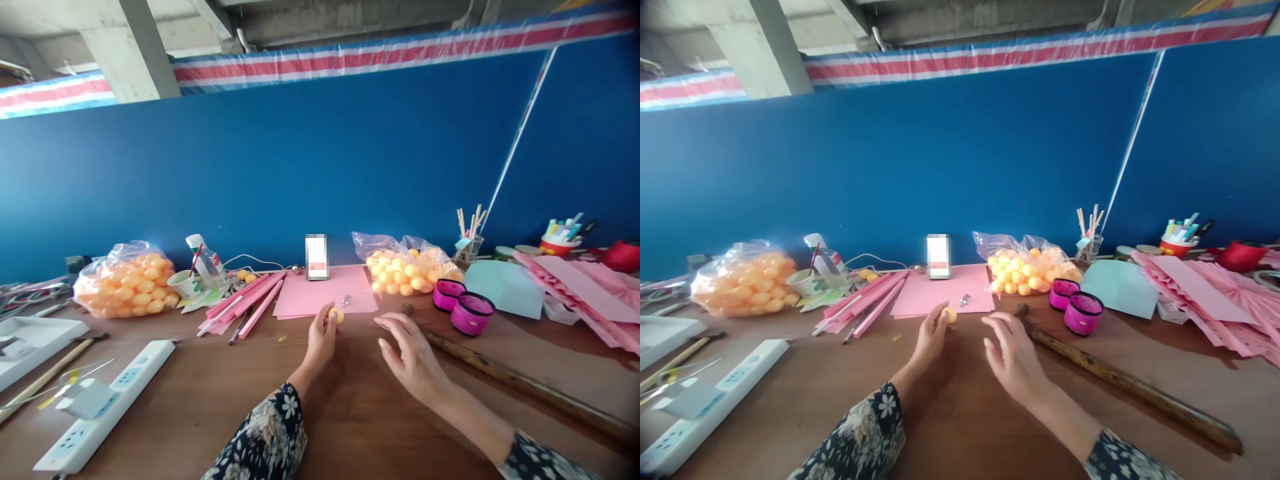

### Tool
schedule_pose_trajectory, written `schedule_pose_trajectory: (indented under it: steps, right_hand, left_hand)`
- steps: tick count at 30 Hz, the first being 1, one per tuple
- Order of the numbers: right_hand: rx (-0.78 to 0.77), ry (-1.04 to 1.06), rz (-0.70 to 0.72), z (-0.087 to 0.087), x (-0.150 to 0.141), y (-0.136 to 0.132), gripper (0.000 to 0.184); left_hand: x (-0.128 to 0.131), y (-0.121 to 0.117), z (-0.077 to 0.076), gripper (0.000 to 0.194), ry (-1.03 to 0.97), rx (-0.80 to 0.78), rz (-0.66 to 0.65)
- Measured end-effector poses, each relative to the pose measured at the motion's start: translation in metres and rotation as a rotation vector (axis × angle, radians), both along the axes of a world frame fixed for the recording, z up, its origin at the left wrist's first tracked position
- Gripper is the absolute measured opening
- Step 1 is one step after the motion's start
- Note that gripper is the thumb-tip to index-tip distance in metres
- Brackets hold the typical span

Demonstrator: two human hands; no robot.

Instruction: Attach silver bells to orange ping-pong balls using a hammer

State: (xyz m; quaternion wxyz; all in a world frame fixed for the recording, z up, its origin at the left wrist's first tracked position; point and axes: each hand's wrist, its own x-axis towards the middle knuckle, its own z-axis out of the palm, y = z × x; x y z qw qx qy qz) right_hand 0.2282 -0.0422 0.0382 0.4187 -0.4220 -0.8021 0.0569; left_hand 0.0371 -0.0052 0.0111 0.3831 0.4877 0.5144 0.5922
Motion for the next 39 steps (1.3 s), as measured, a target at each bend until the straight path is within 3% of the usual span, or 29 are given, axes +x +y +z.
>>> schedule_pose_trajectory:
  steps: [5,8,16,21,27,32,39]
  right_hand:
    - [-0.396,0.233,0.103,-0.018,-0.048,0.025,0.034]
    - [-0.504,0.304,0.086,-0.03,-0.064,0.042,0.034]
    - [-0.399,0.438,0.131,-0.043,-0.078,0.058,0.029]
    - [-0.347,0.423,0.123,-0.051,-0.079,0.061,0.036]
    - [-0.526,0.474,0.174,-0.045,-0.08,0.061,0.031]
    - [-0.693,0.555,0.21,-0.044,-0.079,0.055,0.038]
    - [-0.71,0.706,0.241,-0.037,-0.079,0.051,0.039]
  left_hand:
    - [0.007,0.005,0.006,0.045,0.012,-0.035,-0.02]
    - [0.007,0.007,0.007,0.041,0.04,-0.035,-0.013]
    - [0.004,0.009,0.003,0.033,0.108,0.072,-0.091]
    - [0.004,0.011,-0.006,0.04,0.095,0.07,0.003]
    - [0.001,0.011,-0.004,0.034,-0.061,0.0,-0.027]
    - [-0.003,0.012,-0.001,0.028,-0.181,-0.055,-0.041]
    - [0.0,0.008,-0.002,0.038,-0.296,-0.049,-0.097]
